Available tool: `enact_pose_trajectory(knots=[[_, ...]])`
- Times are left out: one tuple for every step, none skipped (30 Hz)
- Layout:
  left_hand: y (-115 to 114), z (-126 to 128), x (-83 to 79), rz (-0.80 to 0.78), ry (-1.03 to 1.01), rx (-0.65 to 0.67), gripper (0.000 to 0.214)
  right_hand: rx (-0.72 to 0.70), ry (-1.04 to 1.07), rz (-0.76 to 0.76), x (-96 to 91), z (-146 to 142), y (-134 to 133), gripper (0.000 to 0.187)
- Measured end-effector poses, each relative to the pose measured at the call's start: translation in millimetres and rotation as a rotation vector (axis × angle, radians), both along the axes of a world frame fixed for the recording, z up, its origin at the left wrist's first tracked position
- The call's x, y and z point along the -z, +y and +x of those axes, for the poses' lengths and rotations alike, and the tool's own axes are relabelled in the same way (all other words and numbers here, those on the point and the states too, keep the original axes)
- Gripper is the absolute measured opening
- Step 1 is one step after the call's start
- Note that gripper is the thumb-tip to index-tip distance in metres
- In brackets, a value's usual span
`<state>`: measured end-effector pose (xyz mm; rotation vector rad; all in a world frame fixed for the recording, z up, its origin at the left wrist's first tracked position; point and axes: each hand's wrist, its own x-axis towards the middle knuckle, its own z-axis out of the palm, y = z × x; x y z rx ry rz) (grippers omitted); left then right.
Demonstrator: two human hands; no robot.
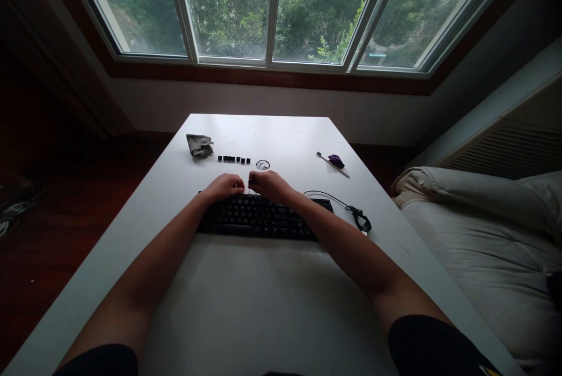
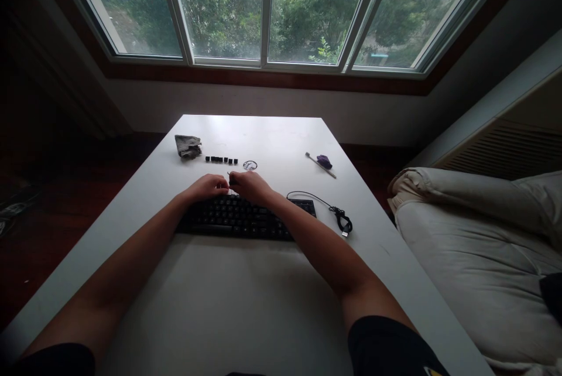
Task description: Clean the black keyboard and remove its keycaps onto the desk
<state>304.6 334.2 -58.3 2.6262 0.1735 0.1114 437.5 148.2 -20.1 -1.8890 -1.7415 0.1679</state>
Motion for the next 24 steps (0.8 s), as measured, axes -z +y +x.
enact_pose_trajectory(knots=[[0,0,-0.3,-0.005,-0.001,0.001,0.025,0.012,0.025,0.005,2.3,1,0,0.008],[-1,0,-0.5,-0.010,0.000,0.001,0.025,0.019,0.067,0.005,4.4,2,0,0.008],[-1,0,-0.7,-0.013,0.001,0.000,0.025,0.026,0.126,0.005,6.2,4,0,0.008],[-1,0,-0.9,-0.014,0.002,-0.002,0.025,0.035,0.197,0.006,7.8,5,1,0.008],[-1,0,-0.9,-0.014,0.002,-0.003,0.024,0.043,0.273,0.007,9.0,6,1,0.007],[-2,0,-0.8,-0.014,0.000,-0.004,0.024,0.048,0.344,0.007,10.1,7,2,0.006],[-2,0,-0.6,-0.014,-0.002,-0.003,0.024,0.048,0.400,0.006,10.9,8,2,0.006],[-1,0,-0.1,-0.015,-0.002,-0.001,0.024,0.043,0.437,0.003,11.7,8,3,0.006],[-1,0,0.4,-0.016,-0.003,0.001,0.024,0.038,0.452,0.000,12.3,8,4,0.006],[-1,0,1.1,-0.017,-0.004,0.002,0.024,0.032,0.451,-0.003,12.7,7,4,0.006],[-1,0,1.9,-0.018,-0.004,0.002,0.024,0.027,0.437,-0.004,13.0,7,4,0.007],[0,0,2.6,-0.017,-0.005,0.001,0.024,0.023,0.419,0.000,12.9,6,4,0.007],[0,0,3.3,-0.016,-0.008,0.001,0.024,0.020,0.403,0.006,12.7,6,4,0.007],[0,0,3.9,-0.014,-0.012,0.002,0.024,0.017,0.391,0.012,12.1,5,4,0.007],[0,0,4.3,-0.013,-0.016,0.003,0.023,0.013,0.388,0.011,11.4,5,4,0.007],[0,0,4.5,-0.013,-0.020,0.005,0.023,0.008,0.395,-0.002,10.6,6,4,0.007],[0,0,4.5,-0.014,-0.023,0.004,0.023,0.001,0.409,-0.025,9.8,6,5,0.006],[0,0,4.4,-0.016,-0.024,0.002,0.023,-0.007,0.422,-0.052,9.2,7,5,0.006],[0,-1,4.1,-0.019,-0.022,-0.001,0.023,-0.020,0.424,-0.075,8.8,7,5,0.006],[-1,-1,3.7,-0.021,-0.018,-0.004,0.024,-0.034,0.410,-0.087,8.6,7,5,0.005],[-1,-1,3.3,-0.023,-0.013,-0.005,0.024,-0.046,0.377,-0.084,8.7,7,5,0.005],[-1,-1,3.0,-0.024,-0.010,-0.005,0.025,-0.054,0.327,-0.067,8.9,7,4,0.006],[-1,-1,2.8,-0.024,-0.009,-0.005,0.025,-0.058,0.269,-0.043,9.2,6,4,0.006],[-1,-2,2.6,-0.024,-0.010,-0.004,0.024,-0.057,0.207,-0.018,9.6,5,2,0.007]])
